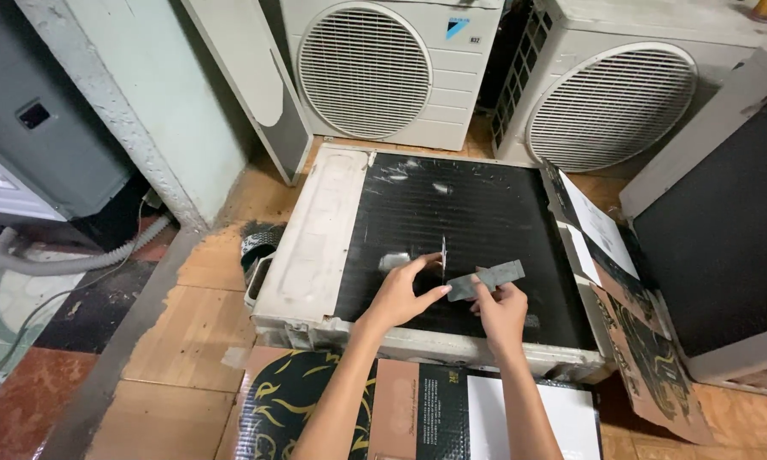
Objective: Cleaning and straightening the fins of an air conditioner unit using small handheld scrapers
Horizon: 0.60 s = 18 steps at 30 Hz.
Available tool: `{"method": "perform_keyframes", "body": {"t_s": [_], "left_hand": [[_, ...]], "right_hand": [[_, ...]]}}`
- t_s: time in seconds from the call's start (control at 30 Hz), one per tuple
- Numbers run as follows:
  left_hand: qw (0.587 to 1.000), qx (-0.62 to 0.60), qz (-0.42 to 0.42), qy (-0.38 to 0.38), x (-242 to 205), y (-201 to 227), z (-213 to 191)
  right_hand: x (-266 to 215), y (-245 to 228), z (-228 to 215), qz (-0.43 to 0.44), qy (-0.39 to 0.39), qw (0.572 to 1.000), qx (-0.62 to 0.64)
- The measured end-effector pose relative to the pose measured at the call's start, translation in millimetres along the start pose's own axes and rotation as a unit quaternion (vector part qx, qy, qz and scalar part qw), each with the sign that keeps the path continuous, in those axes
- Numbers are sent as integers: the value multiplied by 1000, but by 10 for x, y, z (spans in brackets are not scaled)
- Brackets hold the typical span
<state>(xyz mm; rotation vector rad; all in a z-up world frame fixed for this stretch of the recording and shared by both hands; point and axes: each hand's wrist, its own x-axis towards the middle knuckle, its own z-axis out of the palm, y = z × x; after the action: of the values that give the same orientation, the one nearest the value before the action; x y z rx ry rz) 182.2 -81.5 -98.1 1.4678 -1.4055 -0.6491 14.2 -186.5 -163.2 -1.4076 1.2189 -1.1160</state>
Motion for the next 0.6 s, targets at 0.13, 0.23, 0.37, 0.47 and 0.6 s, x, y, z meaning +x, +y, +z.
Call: {"method": "perform_keyframes", "body": {"t_s": [0.13, 0.23, 0.37, 0.47, 0.6], "left_hand": [[1000, 7, 8, 8, 28, -69, 21], [1000, 5, -16, -7, -26, 30, -14], [1000, 6, -14, -15, -25, 56, -29], [1000, 2, -10, -8, -16, 33, -17], [1000, 12, -4, 2, 5, -36, 10]], "right_hand": [[-59, -141, 8, -10, -2, 1000, -9], [-112, -231, -31, -9, -15, 999, -42], [-112, -210, -48, -22, -18, 998, -64], [-90, -194, -39, -27, -24, 997, -68], [-83, -218, -14, -8, -18, 998, -67]]}}
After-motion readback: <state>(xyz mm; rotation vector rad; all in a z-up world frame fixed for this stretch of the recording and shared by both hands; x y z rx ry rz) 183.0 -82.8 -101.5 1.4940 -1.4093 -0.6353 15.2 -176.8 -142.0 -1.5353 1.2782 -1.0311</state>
